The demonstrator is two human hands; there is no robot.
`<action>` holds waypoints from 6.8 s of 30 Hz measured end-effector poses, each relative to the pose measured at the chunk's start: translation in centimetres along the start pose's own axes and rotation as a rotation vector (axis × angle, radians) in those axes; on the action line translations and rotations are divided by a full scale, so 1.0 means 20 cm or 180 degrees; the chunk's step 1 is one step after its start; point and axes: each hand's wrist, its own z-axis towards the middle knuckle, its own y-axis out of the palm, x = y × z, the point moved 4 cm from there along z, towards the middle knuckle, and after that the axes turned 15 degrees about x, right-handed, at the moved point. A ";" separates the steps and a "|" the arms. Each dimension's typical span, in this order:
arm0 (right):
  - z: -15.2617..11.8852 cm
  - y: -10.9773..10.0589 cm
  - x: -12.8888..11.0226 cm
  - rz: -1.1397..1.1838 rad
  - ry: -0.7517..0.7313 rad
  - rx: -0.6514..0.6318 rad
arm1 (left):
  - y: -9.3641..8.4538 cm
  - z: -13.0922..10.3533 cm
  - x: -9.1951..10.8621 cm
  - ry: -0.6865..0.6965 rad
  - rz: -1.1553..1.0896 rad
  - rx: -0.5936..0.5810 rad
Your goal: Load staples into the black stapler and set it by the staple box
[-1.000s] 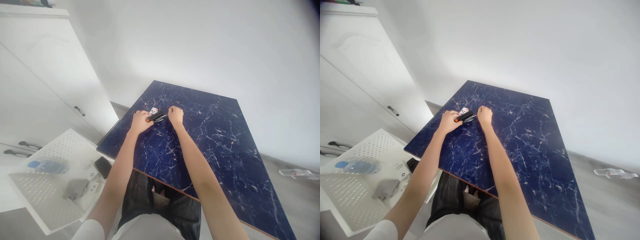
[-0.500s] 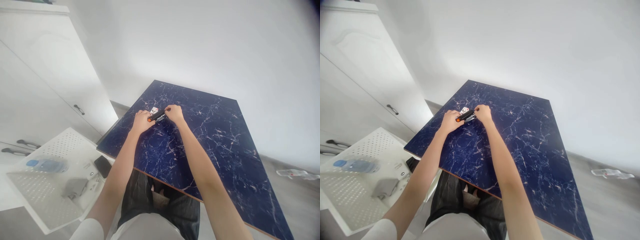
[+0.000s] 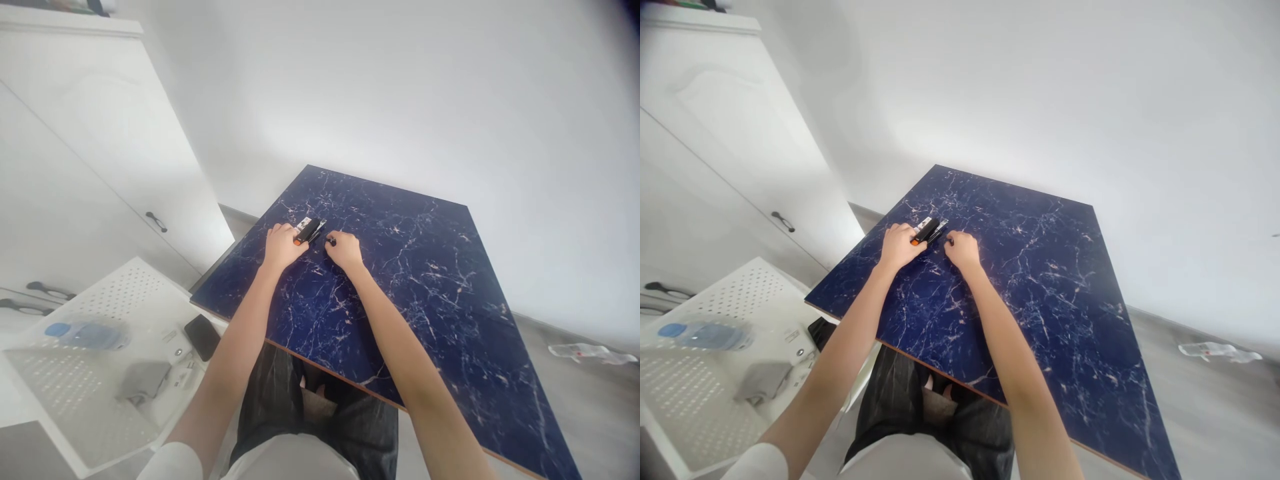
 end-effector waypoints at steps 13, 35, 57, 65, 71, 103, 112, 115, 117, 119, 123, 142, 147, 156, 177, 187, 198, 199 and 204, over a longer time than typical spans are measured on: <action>0.11 0.20 -0.04 0.1124 0.0325 -0.0076 | 0.02 0.00 -0.01 -0.0103 -0.0053 -0.0108; -0.06 0.13 -0.09 0.0398 -0.0024 0.0434 | 0.07 0.02 -0.12 -0.0839 -0.0353 0.0157; -0.05 0.09 -0.06 0.0831 0.0415 0.0738 | 0.11 0.04 -0.13 -0.0296 -0.0040 0.0042; -0.04 0.06 0.08 0.1559 0.1578 0.1222 | 0.18 0.03 0.09 0.0465 -0.0587 -0.0735; -0.07 0.04 0.14 0.2149 0.2163 0.1457 | 0.15 -0.01 0.18 0.0823 -0.0814 -0.0906; -0.62 -0.70 0.47 0.0196 0.0251 -0.0160 | 0.13 -0.18 0.43 0.0804 -0.0036 -0.0975; -0.60 -0.69 0.47 -0.0033 0.0434 0.0086 | 0.06 -0.23 0.55 0.1313 -0.1093 -0.0861; -0.60 -0.72 0.48 -0.0076 0.0433 0.0178 | 0.07 -0.28 0.62 0.1693 -0.1441 -0.1291; -0.60 -0.73 0.49 -0.0057 0.0366 0.0262 | 0.07 -0.28 0.63 0.1658 -0.1512 -0.1273; -0.60 -0.72 0.48 0.0048 0.0254 0.0302 | 0.07 -0.27 0.61 0.1575 -0.1559 -0.1217; -0.61 -0.70 0.45 0.0407 0.0142 0.0092 | 0.05 -0.24 0.57 0.1465 -0.1541 -0.1219; -0.60 -0.82 0.53 0.0549 0.0416 -0.0327 | 0.12 -0.21 0.45 0.1225 -0.1861 -0.0820; -0.60 -0.86 0.62 0.0453 0.0571 -0.0302 | 0.11 -0.18 0.43 0.0931 -0.1559 -0.0967; -0.61 -0.86 0.65 -0.0062 0.0362 -0.0687 | 0.10 -0.18 0.42 0.0780 -0.1363 -0.1148; -0.57 -0.88 0.53 0.0338 -0.0098 0.0189 | 0.10 -0.19 0.44 0.0878 -0.1410 -0.1167; -0.58 -0.91 0.63 0.0258 0.0648 0.0348 | 0.09 -0.19 0.45 0.0853 -0.1390 -0.1205; -0.61 -0.95 0.78 0.0078 0.0814 -0.0291 | 0.08 -0.19 0.45 0.0844 -0.1405 -0.1228; -0.62 -0.96 0.77 0.0107 0.0796 -0.0329 | 0.08 -0.19 0.45 0.0845 -0.1403 -0.1228; -0.62 -0.97 0.77 -0.0008 0.0693 -0.0295 | 0.08 -0.19 0.45 0.0825 -0.1374 -0.1226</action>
